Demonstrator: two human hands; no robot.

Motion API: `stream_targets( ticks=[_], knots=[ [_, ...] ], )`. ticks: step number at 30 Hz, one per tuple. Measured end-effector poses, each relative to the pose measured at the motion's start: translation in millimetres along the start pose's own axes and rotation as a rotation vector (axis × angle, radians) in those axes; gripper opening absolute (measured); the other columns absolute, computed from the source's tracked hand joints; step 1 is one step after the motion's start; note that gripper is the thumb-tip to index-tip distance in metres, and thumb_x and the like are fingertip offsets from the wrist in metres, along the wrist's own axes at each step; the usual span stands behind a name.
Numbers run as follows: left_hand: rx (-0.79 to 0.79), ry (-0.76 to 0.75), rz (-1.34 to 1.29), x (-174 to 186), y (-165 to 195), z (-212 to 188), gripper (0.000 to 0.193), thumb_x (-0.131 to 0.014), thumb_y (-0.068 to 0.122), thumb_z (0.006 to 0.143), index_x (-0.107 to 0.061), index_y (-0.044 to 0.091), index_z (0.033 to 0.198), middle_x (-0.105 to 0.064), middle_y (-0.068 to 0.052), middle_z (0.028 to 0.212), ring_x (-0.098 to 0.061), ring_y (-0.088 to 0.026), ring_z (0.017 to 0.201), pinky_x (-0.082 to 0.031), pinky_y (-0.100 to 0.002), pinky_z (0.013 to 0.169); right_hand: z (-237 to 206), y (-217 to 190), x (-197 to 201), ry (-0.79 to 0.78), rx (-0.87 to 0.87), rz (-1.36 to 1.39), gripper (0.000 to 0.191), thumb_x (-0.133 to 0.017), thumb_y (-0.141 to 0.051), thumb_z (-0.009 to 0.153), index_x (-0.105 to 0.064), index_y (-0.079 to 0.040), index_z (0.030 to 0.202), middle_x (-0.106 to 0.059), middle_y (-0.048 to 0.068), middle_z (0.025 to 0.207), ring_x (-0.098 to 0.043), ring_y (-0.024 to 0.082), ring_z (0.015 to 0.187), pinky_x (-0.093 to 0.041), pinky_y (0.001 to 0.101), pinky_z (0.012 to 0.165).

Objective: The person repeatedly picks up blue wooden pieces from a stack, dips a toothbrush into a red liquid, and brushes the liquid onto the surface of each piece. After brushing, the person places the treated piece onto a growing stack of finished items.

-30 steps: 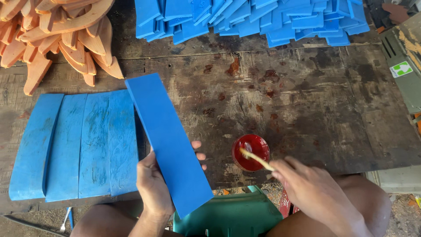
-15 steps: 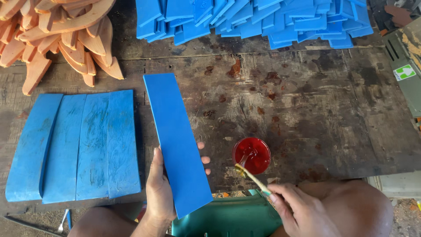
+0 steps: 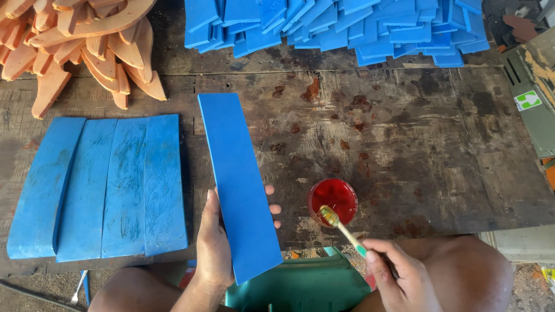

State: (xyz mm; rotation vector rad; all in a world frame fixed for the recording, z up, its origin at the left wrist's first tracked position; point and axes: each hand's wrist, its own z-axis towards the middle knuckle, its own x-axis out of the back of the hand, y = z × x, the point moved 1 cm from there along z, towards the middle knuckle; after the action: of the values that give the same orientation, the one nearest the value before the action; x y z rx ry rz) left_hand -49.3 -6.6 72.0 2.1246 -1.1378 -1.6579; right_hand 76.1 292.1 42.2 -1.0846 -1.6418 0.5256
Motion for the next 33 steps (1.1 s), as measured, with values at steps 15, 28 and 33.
stream_targets(
  ticks=[15,28,33],
  knots=[
    [0.086,-0.082,0.044,-15,-5,2,0.059,-0.023,0.037,0.098,-0.032,0.009,0.149,-0.059,-0.026,0.135,-0.071,-0.038,0.098,-0.065,-0.053,0.080,37,-57,105,-0.094,0.373,0.161,0.031,-0.055,-0.009,0.103,-0.071,0.002,0.127,-0.066,0.009,0.090,-0.052,0.010,0.058,-0.047,0.0234,0.044],
    [0.240,-0.344,0.009,2,-36,4,0.112,-0.019,0.089,0.079,-0.004,0.025,0.169,-0.048,-0.022,0.151,-0.069,-0.039,0.109,-0.062,-0.052,0.089,107,-101,11,-0.003,0.767,-0.168,0.029,-0.076,-0.006,0.090,-0.076,-0.008,0.119,-0.073,0.001,0.085,-0.061,0.006,0.057,-0.045,0.0226,0.044],
    [0.252,-0.360,-0.004,3,-37,5,0.115,-0.020,0.091,0.078,-0.004,0.025,0.170,-0.049,-0.023,0.150,-0.067,-0.039,0.112,-0.061,-0.054,0.092,90,-106,2,-0.044,0.978,-0.283,0.033,-0.075,-0.006,0.085,-0.076,-0.011,0.118,-0.071,0.001,0.085,-0.064,0.008,0.061,-0.053,0.0242,0.050]
  ],
)
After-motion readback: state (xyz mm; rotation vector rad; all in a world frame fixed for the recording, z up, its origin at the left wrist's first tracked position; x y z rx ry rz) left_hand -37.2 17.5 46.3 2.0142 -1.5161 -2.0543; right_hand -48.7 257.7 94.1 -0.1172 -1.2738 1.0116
